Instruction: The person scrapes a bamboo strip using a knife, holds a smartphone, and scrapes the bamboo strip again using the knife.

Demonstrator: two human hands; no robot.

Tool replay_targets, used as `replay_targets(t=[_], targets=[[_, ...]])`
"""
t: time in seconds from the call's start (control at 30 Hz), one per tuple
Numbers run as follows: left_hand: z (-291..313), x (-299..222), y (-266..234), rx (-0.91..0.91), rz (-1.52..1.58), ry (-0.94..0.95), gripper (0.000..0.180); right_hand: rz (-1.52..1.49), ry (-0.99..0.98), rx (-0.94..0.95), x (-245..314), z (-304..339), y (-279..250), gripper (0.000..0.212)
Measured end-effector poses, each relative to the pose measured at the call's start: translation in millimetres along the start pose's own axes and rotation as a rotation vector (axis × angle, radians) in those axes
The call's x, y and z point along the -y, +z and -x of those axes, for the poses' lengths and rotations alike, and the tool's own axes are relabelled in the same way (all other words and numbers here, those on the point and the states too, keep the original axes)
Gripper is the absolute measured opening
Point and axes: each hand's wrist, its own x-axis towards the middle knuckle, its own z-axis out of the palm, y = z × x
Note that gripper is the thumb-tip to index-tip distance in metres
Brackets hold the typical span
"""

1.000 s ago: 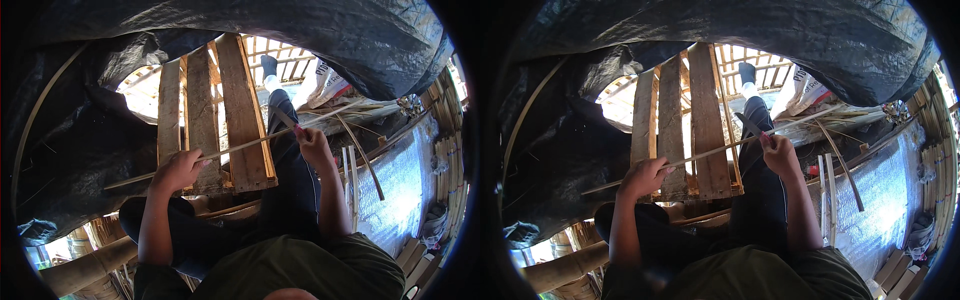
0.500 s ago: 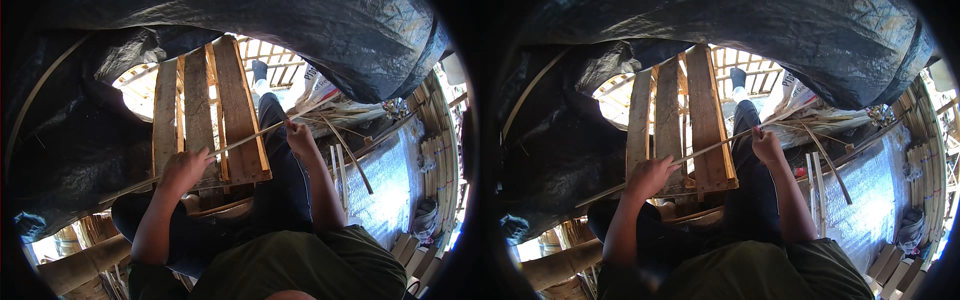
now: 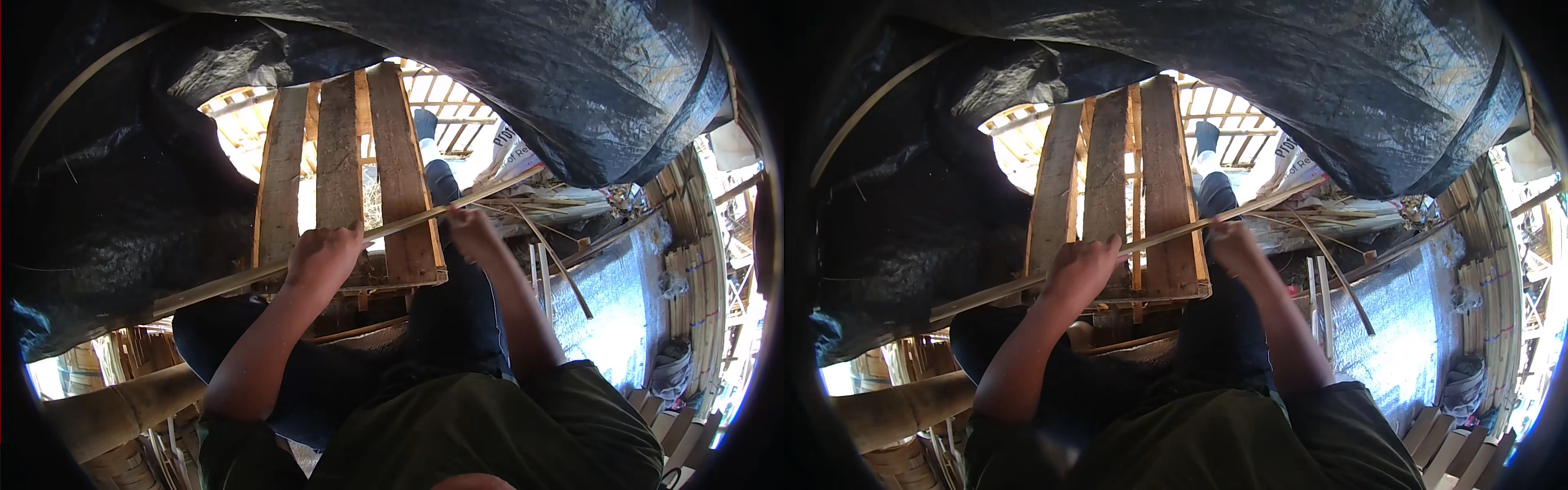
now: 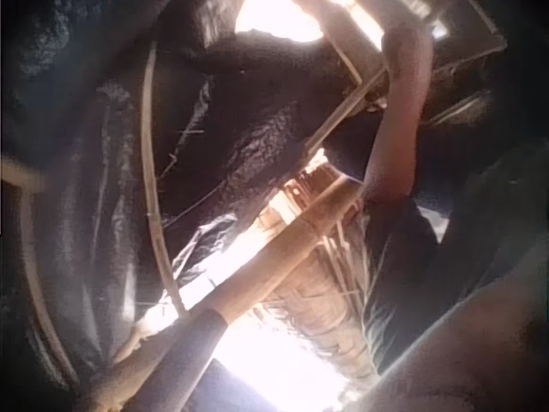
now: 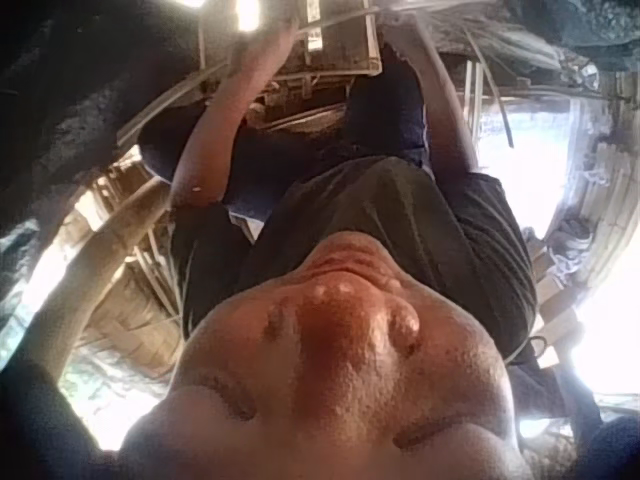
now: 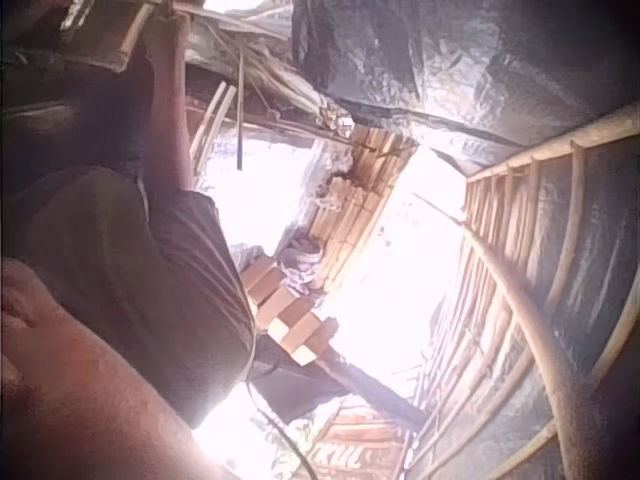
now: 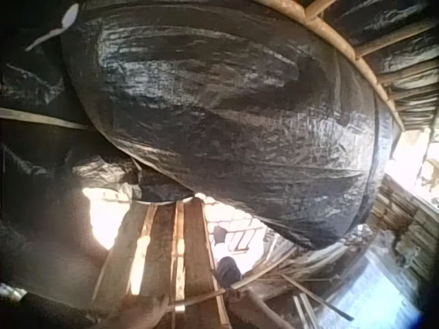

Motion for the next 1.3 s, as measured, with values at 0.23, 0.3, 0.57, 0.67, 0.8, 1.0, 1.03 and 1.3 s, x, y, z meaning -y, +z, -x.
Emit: replay_targets(t=[0.23,0.3,0.57,0.67,0.8,1.0,1.03,1.3], targets=[[10,3,14,0.029,0.140,-0.034,0.032,0.027,-0.063,0.019,22,10,-7,0.053],[8,1,4,0.014,0.168,-0.034,0.033,0.022,0.010,-0.065,7,1,-23,0.052],[4,8,5,0.054,0.172,-0.019,0.034,0.048,-0.260,-0.046,25,26,27,0.055],[9,8,7,0.064,0.299,-0.025,0.033,-0.010,-0.003,-0.032,23,11,-3,0.057],[2,5,-5,0.099,0.301,-0.016,0.033,-0.003,0.044,-0.129,-3,-9,-31,0.059],[8,9,7,0.123,0.306,-0.030,0.034,0.099,-0.269,0.020,43,47,25,0.059],[11,10,8,0.095,0.301,-0.038,0.033,0.106,-0.337,0.061,49,51,25,0.060],[-1,4,1,0.112,0.252,-0.030,0.032,0.041,0.015,-0.056,38,20,-17,0.049]])
